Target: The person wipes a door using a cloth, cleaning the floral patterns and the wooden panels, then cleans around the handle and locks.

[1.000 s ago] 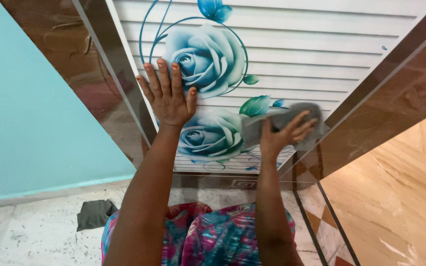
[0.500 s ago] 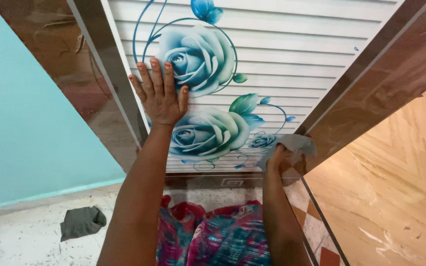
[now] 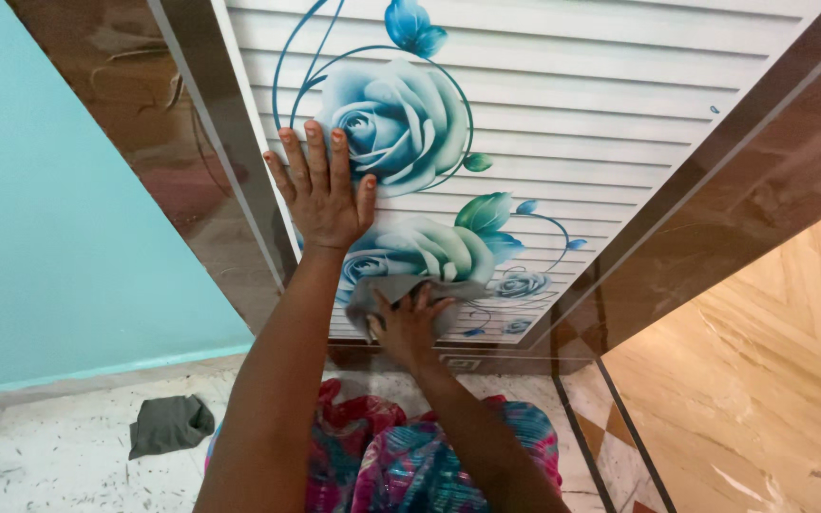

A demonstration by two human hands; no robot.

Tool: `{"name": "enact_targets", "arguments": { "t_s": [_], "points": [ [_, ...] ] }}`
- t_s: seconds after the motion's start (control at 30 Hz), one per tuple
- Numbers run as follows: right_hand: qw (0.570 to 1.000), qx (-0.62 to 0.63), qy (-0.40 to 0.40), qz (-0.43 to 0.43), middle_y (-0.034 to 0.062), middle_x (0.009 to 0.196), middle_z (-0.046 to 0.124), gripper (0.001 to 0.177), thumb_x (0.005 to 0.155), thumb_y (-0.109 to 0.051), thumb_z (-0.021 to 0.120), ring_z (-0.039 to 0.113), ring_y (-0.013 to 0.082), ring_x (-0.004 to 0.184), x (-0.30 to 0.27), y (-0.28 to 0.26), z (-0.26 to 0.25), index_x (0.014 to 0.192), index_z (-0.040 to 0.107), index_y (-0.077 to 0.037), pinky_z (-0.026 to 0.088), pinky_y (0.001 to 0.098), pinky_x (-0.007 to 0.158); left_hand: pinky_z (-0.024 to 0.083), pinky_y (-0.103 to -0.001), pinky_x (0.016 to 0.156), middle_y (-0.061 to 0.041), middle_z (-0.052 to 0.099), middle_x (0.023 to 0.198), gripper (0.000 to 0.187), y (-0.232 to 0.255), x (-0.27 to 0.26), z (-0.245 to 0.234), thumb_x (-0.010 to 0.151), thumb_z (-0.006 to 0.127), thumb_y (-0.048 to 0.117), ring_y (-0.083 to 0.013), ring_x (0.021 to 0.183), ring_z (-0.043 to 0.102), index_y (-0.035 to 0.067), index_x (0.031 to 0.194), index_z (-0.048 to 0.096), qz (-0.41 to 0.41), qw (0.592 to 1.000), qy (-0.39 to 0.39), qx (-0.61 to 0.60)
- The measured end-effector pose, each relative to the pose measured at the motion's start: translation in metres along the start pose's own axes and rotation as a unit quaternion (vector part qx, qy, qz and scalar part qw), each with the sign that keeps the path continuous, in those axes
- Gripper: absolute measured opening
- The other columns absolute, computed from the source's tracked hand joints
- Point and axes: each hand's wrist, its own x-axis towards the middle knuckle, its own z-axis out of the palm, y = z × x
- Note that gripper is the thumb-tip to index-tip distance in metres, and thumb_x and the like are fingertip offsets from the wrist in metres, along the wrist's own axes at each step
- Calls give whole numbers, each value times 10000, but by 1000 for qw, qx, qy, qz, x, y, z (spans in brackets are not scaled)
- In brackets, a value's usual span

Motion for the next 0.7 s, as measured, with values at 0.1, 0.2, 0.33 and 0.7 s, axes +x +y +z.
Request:
{"name": "enact_targets", "arguments": {
  "t_s": [0.1,0.2,0.33,0.7],
  "points": [
    [996,25,-38,-73,194,1513,442,564,903,-483,645,171,573,1451,0,-16,-1,1446,540,-370,28,967,971,35,-598,1325,-109,180,1732,619,0,0,0,1164,318,503,-351,1622,95,166,1679,249,1,1000,0,7],
    [990,2,66,-126,173,1532,444,475,883,-484,664,179,540,1446,9,-15,5,1342,639,-365,83,957,923,36,-597,1328,-105,179,1734,620,0,1,0,1162,313,504,-349,1623,96,167,1679,248,3,1000,4,10],
    [982,67,157,-81,325,1560,354,493,943,-570,654,97,600,1513,22,4,-9,1371,615,-328,161,871,983,33,-602,1326,-111,180,1735,621,0,-1,1,1168,311,503,-354,1620,97,162,1681,237,3,1000,2,2],
    [919,231,251,198,405,1611,-29,1118,784,-639,831,-131,641,1433,28,132,-66,1637,180,-324,9,833,1059,34,-596,1329,-104,177,1737,618,1,-1,-1,1175,303,504,-356,1623,100,169,1687,217,2,1000,-6,14]
  ]
}}
